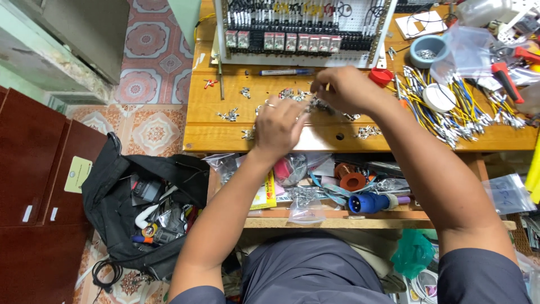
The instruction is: The person sorts small metal hardware pieces, such as washers and nuts, on a wooden workbench. They use both hands to pick up, separate, and arrange the items into small piles. The workspace is cluttered with tools and components, and the person continues sorting throughout the clip.
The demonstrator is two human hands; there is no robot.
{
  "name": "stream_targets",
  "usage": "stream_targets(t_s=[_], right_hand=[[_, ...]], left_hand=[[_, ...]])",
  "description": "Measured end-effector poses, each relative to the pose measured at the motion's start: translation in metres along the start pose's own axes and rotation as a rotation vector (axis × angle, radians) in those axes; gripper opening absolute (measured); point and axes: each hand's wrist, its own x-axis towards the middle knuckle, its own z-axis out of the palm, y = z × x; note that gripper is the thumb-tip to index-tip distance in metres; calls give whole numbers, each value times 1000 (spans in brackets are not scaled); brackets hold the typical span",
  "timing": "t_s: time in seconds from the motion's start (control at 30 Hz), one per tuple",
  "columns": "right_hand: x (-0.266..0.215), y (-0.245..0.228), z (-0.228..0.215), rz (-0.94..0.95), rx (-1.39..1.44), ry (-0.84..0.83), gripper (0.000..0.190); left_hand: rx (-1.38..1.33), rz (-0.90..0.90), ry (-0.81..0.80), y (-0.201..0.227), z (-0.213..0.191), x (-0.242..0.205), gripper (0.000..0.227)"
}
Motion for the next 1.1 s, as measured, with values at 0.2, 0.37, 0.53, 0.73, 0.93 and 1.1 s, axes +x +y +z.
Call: stream_targets(t_s=[0.2, 0.37, 0.53, 0.73, 0.93, 1.1], right_hand=[[-14, 23, 42, 73, -163, 10, 15], [-21, 23, 59, 82, -181, 73, 13], [-25, 19, 53, 70, -172, 41, 11], [-32, 0, 28, 88, -83, 36, 11], [-31, 0, 35, 80, -102, -20, 11], [-29, 7, 50, 54, -154, -11, 10]], left_hand=[[99, -23, -354, 14, -39, 16, 32], [128, -49, -434, 28, -41, 21, 25], [88, -41, -384, 22, -34, 17, 18], [89, -64, -330, 12, -21, 11, 18], [88, -90, -338, 14, -20, 11, 18], [99, -90, -310, 11, -15, 10, 14]])
